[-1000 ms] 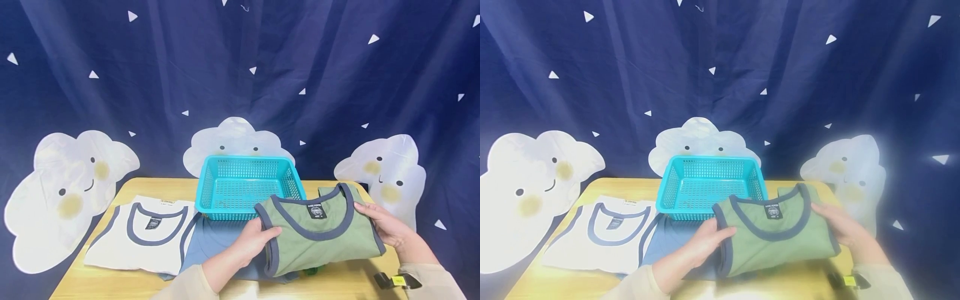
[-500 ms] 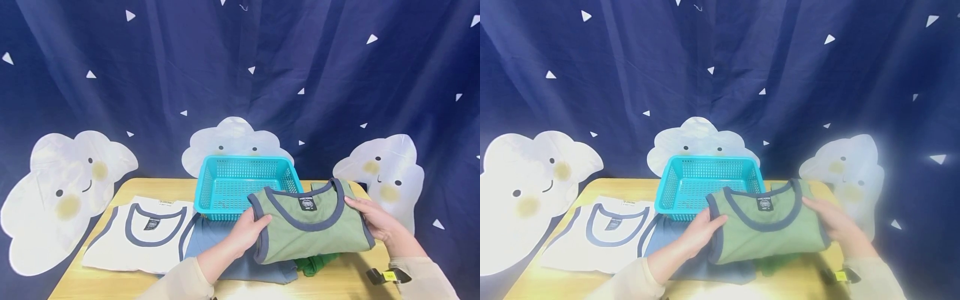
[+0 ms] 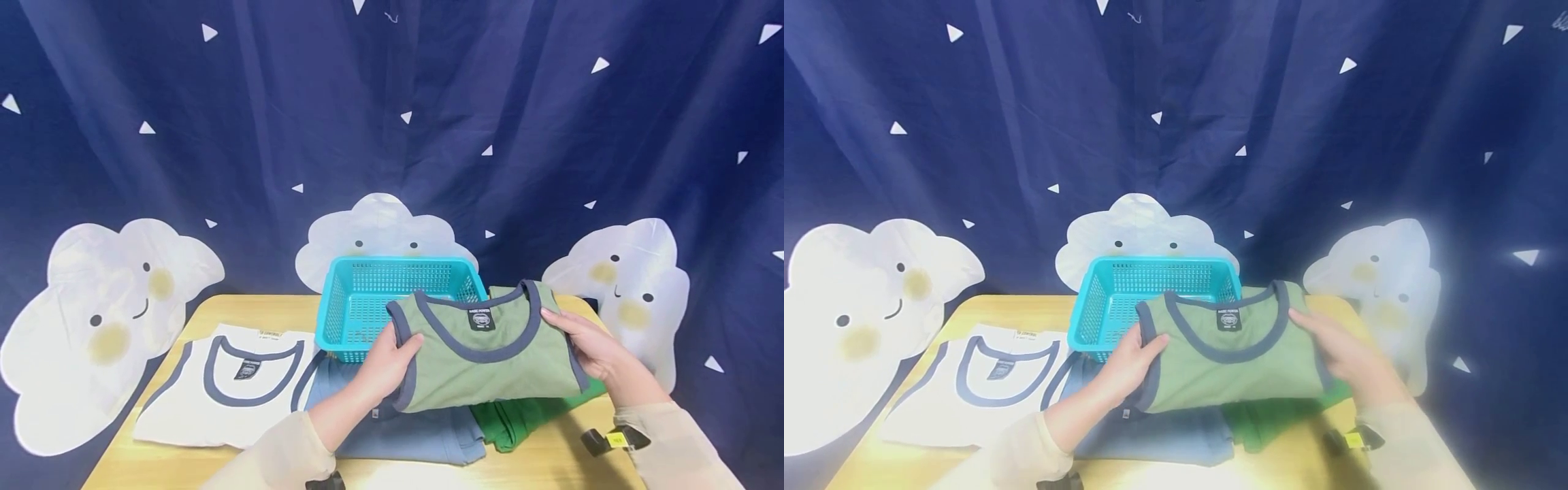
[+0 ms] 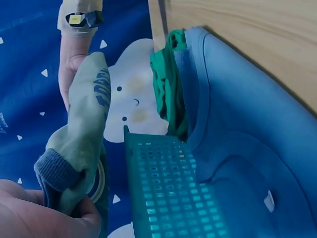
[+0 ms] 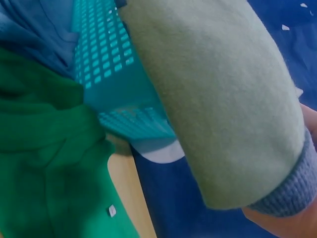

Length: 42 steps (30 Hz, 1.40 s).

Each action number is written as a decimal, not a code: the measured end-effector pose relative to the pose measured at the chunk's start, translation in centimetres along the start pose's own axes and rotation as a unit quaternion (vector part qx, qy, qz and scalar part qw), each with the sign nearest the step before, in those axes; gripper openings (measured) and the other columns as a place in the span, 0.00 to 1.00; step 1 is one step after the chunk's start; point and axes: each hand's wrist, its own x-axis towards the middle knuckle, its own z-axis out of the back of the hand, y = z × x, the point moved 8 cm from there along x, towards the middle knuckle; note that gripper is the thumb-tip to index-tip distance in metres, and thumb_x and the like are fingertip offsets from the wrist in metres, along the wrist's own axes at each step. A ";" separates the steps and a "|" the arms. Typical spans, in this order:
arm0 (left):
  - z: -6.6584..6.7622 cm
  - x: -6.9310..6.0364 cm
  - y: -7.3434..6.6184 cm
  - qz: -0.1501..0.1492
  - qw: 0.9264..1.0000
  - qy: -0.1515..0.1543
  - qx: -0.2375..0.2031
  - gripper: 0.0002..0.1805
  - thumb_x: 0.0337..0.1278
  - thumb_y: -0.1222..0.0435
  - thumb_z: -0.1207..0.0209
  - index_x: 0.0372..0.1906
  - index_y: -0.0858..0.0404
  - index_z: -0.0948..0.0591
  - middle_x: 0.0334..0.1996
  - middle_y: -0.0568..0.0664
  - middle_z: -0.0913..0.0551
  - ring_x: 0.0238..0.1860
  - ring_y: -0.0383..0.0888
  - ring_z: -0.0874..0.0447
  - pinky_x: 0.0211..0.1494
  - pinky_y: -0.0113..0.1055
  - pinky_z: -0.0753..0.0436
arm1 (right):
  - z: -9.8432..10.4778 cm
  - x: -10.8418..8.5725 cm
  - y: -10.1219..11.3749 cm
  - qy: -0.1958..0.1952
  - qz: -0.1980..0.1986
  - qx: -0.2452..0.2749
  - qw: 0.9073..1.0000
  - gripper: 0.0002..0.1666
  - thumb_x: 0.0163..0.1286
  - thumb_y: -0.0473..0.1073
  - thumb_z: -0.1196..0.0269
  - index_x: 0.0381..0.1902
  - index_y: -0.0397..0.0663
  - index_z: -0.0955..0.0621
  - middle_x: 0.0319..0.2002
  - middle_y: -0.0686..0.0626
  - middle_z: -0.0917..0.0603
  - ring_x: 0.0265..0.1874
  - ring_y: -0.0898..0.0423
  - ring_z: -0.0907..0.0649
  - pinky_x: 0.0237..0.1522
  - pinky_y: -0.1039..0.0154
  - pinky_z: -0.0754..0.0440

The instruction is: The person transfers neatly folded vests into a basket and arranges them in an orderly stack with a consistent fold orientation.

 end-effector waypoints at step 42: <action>8.6 4.7 1.3 0.032 0.996 -0.074 -0.024 0.19 0.75 0.56 0.47 0.62 0.60 0.28 0.45 0.55 0.15 0.41 0.46 0.14 0.48 0.40 0.16 | -0.3 9.2 -0.3 -0.144 0.024 -0.010 0.989 0.09 0.82 0.45 0.51 0.51 0.50 0.26 0.37 0.52 0.12 0.35 0.58 0.12 0.40 0.64 0.14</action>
